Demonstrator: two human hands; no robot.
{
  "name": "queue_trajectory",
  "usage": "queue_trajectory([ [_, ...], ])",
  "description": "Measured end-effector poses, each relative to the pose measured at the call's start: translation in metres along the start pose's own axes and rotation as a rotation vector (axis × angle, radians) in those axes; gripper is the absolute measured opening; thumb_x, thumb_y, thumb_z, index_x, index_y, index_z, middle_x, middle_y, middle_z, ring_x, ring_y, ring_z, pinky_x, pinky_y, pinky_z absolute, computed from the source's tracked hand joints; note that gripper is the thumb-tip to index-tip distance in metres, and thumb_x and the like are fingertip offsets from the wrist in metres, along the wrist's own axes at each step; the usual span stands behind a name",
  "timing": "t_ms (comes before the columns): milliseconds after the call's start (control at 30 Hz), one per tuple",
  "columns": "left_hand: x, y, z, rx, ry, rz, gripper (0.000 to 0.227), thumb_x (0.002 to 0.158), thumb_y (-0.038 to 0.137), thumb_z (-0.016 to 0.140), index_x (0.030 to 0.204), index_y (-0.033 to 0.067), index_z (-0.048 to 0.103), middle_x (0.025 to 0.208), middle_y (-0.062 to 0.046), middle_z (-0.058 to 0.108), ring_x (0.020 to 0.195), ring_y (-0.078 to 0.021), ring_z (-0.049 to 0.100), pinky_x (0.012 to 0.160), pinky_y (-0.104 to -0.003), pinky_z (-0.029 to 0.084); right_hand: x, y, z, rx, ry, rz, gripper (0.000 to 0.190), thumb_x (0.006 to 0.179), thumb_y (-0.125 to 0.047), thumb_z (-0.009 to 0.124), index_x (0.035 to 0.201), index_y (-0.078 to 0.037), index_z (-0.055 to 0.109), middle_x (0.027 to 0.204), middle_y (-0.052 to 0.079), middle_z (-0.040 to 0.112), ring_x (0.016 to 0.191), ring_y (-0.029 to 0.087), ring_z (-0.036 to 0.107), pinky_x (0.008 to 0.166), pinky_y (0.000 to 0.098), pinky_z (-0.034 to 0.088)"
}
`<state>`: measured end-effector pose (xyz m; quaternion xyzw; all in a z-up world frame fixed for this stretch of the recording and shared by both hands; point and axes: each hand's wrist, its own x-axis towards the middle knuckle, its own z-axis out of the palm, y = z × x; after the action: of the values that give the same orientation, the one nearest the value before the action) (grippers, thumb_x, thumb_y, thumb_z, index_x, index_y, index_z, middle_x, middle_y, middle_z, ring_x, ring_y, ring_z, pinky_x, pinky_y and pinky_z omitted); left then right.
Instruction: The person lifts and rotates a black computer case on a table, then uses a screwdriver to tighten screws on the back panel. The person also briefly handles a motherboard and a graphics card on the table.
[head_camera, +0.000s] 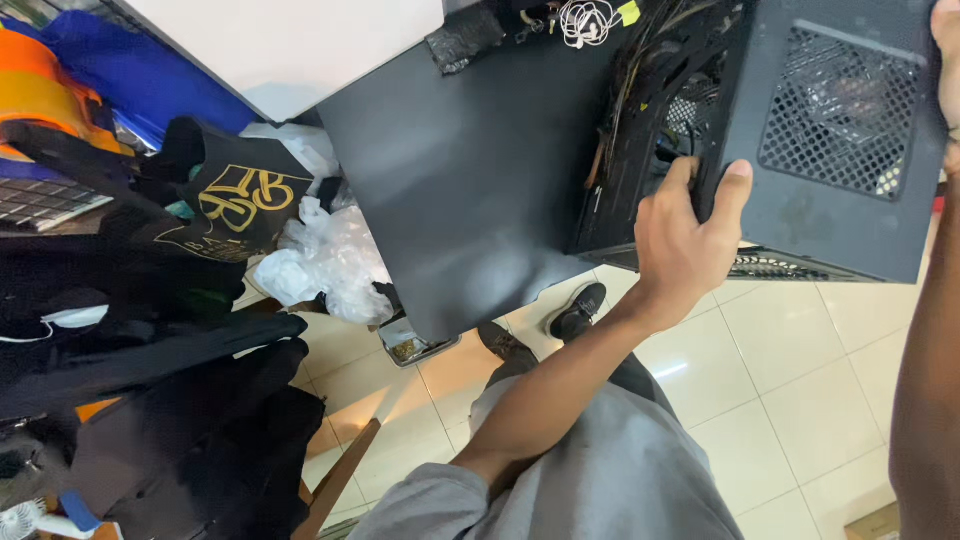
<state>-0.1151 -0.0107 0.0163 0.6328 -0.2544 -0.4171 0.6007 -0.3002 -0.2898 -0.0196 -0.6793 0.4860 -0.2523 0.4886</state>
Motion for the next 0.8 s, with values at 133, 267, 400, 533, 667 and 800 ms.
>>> queue_trajectory([
  [133, 0.002, -0.007, 0.002, 0.000, 0.010, 0.037, 0.046, 0.091, 0.054, 0.045, 0.089, 0.0091, 0.056, 0.070, -0.006, 0.066, 0.073, -0.0377, 0.069, 0.073, -0.046, 0.050, -0.002, 0.011, -0.006, -0.090, 0.149, 0.288, 0.044, 0.113, -0.086, 0.039, 0.111, -0.043, 0.047, 0.082, -0.016, 0.047, 0.062, 0.005, 0.046, 0.054, 0.0310, 0.042],
  [267, 0.002, -0.007, 0.002, 0.019, 0.008, 0.034, 0.049, 0.090, 0.056, 0.044, 0.092, 0.0086, 0.058, 0.074, -0.009, 0.069, 0.081, -0.0425, 0.070, 0.076, -0.048, 0.049, 0.000, 0.014, -0.005, -0.055, 0.134, 0.088, 0.035, 0.123, -0.073, 0.046, 0.125, -0.039, 0.052, 0.107, -0.016, 0.057, 0.090, 0.004, 0.058, 0.083, 0.0281, 0.056],
  [400, 0.001, 0.000, -0.004, 0.047, -0.023, -0.028, 0.053, 0.087, 0.058, 0.043, 0.097, 0.0097, 0.061, 0.073, -0.012, 0.071, 0.085, -0.0457, 0.071, 0.078, -0.050, 0.050, -0.004, 0.014, -0.002, 0.039, -0.049, 0.088, 0.079, 0.097, -0.093, 0.055, 0.157, -0.041, 0.048, 0.144, -0.012, 0.057, 0.125, 0.006, 0.059, 0.112, 0.0310, 0.055],
  [533, 0.009, -0.020, 0.000, -0.084, 0.032, 0.191, 0.057, 0.094, 0.063, 0.049, 0.092, 0.0071, 0.060, 0.051, -0.007, 0.050, 0.043, -0.0263, 0.053, 0.055, -0.040, 0.050, -0.004, 0.017, 0.009, 0.082, -0.043, 0.103, 0.075, 0.096, -0.091, 0.056, 0.153, -0.043, 0.051, 0.144, -0.016, 0.059, 0.127, 0.003, 0.060, 0.113, 0.0281, 0.055],
  [667, 0.011, -0.013, -0.006, 0.048, 0.029, 0.168, 0.058, 0.091, 0.064, 0.040, 0.094, 0.0089, 0.059, 0.070, -0.019, 0.063, 0.074, -0.0484, 0.064, 0.071, -0.052, 0.049, 0.000, 0.014, 0.008, 0.171, 0.002, 0.113, 0.068, 0.093, -0.087, 0.060, 0.146, -0.045, 0.058, 0.144, -0.023, 0.064, 0.133, -0.004, 0.063, 0.117, 0.0214, 0.055],
  [800, 0.027, -0.011, -0.025, 0.101, 0.116, 0.270, 0.052, 0.097, 0.055, 0.037, 0.075, 0.0112, 0.054, 0.063, -0.015, 0.064, 0.067, -0.0435, 0.065, 0.067, -0.049, 0.042, -0.020, -0.033, 0.041, 0.262, 0.317, 0.250, 0.035, 0.093, -0.067, 0.061, 0.117, -0.045, 0.073, 0.114, -0.027, 0.080, 0.097, -0.008, 0.077, 0.089, 0.0128, 0.067],
])
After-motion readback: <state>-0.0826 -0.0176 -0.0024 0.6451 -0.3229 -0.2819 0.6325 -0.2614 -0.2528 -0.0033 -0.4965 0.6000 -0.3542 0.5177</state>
